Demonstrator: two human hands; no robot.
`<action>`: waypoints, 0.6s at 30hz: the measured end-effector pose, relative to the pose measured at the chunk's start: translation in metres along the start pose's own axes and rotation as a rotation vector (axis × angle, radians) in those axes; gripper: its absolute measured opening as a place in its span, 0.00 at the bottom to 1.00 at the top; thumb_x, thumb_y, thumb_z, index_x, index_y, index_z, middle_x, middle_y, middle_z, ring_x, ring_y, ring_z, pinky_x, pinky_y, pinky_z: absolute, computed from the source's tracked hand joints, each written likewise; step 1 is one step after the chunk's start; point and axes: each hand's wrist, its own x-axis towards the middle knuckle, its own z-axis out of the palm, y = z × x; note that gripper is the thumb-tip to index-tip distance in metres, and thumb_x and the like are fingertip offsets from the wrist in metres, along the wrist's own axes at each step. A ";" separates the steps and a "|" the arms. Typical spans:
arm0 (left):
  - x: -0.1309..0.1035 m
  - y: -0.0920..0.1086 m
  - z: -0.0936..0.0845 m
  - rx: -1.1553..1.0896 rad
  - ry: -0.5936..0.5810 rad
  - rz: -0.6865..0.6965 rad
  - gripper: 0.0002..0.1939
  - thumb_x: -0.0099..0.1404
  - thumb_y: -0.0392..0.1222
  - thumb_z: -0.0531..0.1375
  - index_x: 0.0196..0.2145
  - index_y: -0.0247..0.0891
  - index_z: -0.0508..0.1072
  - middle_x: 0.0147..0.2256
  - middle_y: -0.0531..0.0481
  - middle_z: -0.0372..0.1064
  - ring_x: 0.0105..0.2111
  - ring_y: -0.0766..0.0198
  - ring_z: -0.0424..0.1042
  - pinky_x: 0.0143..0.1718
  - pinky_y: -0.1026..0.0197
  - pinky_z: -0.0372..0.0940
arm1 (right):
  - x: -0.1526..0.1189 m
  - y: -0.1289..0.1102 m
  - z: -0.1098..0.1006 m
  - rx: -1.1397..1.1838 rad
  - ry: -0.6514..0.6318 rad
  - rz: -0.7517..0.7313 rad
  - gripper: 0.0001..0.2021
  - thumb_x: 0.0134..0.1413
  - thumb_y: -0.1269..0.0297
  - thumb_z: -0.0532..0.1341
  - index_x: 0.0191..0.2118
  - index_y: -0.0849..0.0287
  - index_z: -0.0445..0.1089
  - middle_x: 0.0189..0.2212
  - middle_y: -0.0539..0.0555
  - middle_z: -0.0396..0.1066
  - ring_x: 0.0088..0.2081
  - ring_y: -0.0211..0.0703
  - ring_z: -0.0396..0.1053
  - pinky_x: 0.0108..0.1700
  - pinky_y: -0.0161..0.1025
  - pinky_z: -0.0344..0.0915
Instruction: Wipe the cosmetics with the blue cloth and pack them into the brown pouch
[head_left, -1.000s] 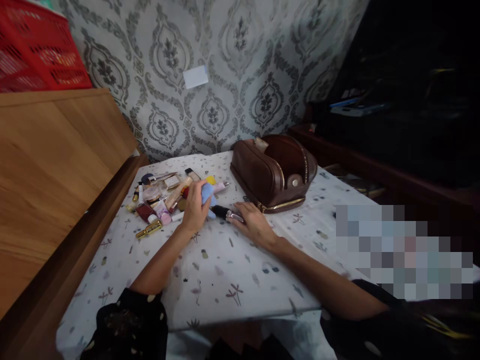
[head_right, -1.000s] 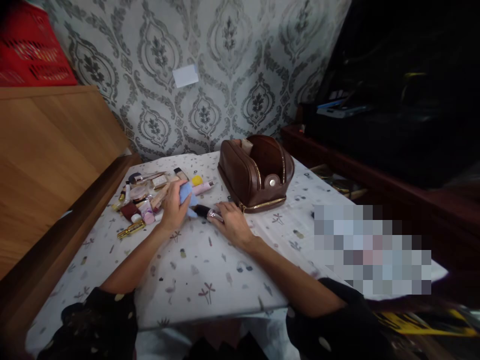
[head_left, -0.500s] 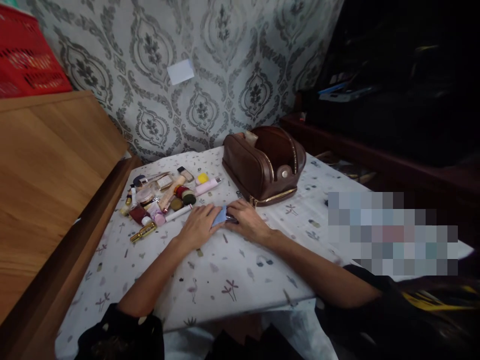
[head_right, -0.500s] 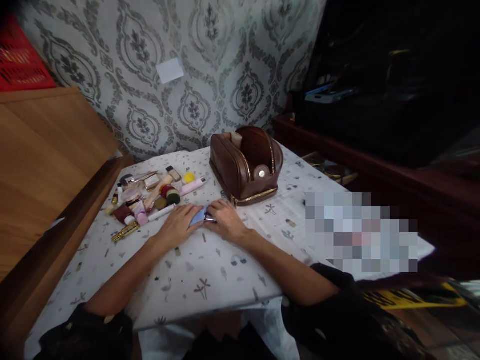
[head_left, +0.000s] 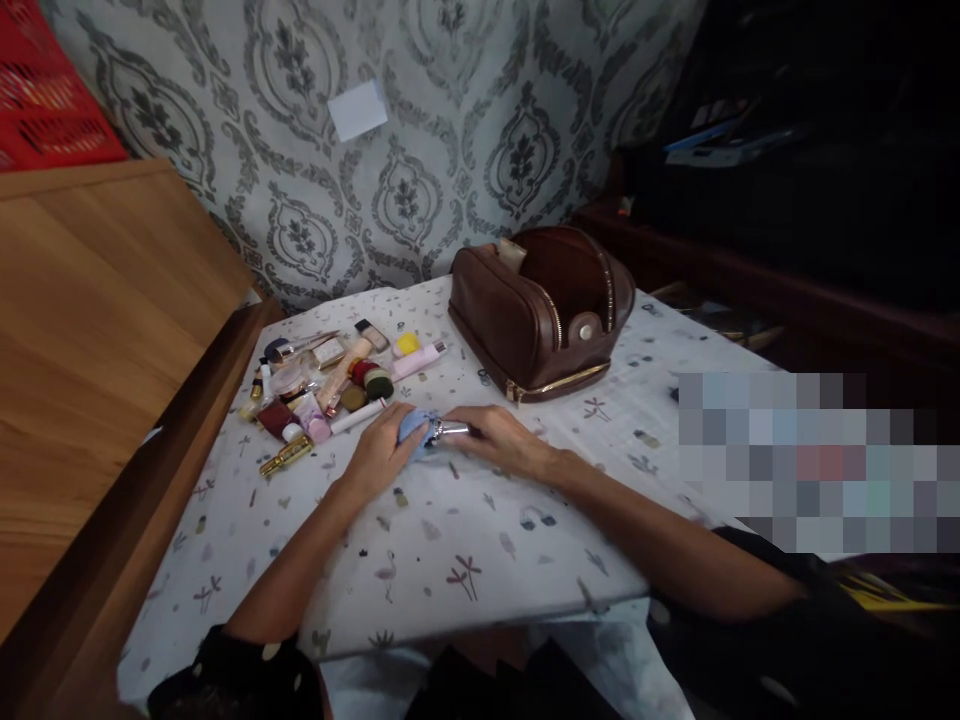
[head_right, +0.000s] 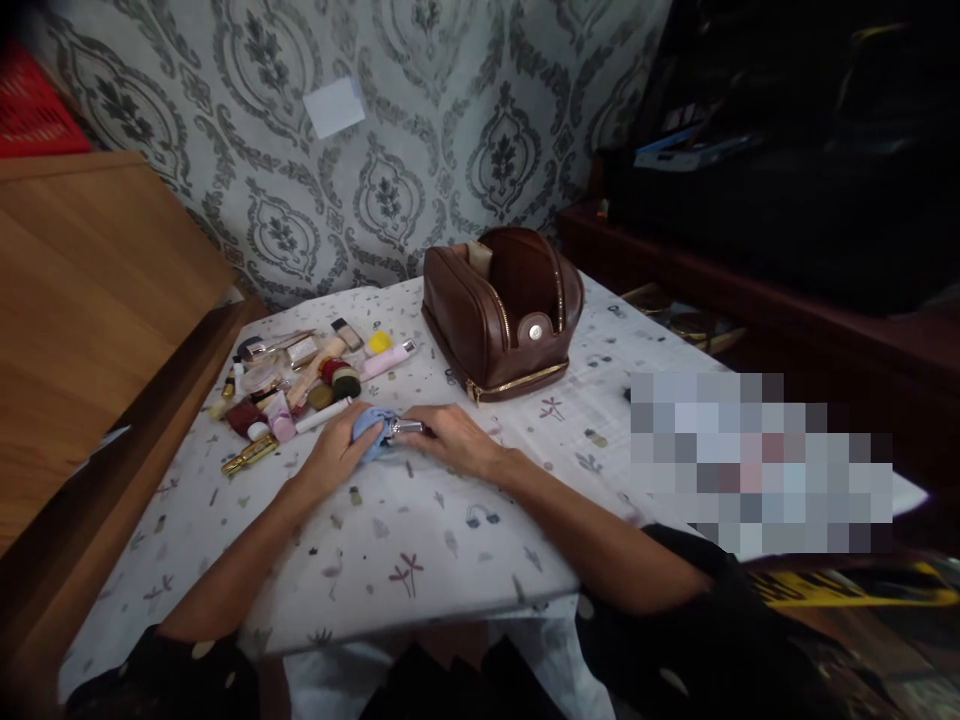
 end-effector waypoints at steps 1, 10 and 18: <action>0.001 0.000 0.004 0.009 0.030 -0.008 0.15 0.72 0.50 0.49 0.39 0.38 0.69 0.38 0.46 0.70 0.41 0.57 0.69 0.46 0.56 0.62 | 0.000 -0.002 0.001 0.025 0.015 0.030 0.18 0.64 0.51 0.54 0.44 0.58 0.73 0.32 0.52 0.75 0.32 0.42 0.69 0.37 0.37 0.63; -0.002 0.025 0.025 0.062 0.174 -0.059 0.15 0.72 0.50 0.48 0.34 0.40 0.66 0.31 0.50 0.68 0.32 0.60 0.67 0.37 0.60 0.60 | 0.005 -0.011 0.012 0.004 0.321 0.237 0.26 0.67 0.46 0.42 0.31 0.57 0.68 0.23 0.51 0.67 0.27 0.41 0.65 0.32 0.36 0.61; -0.004 0.028 0.024 -0.305 0.137 -0.166 0.18 0.71 0.50 0.48 0.26 0.40 0.60 0.22 0.57 0.58 0.24 0.66 0.59 0.29 0.63 0.54 | -0.002 -0.020 0.014 -0.100 0.341 0.189 0.20 0.67 0.55 0.45 0.38 0.57 0.71 0.21 0.50 0.66 0.24 0.40 0.64 0.32 0.36 0.58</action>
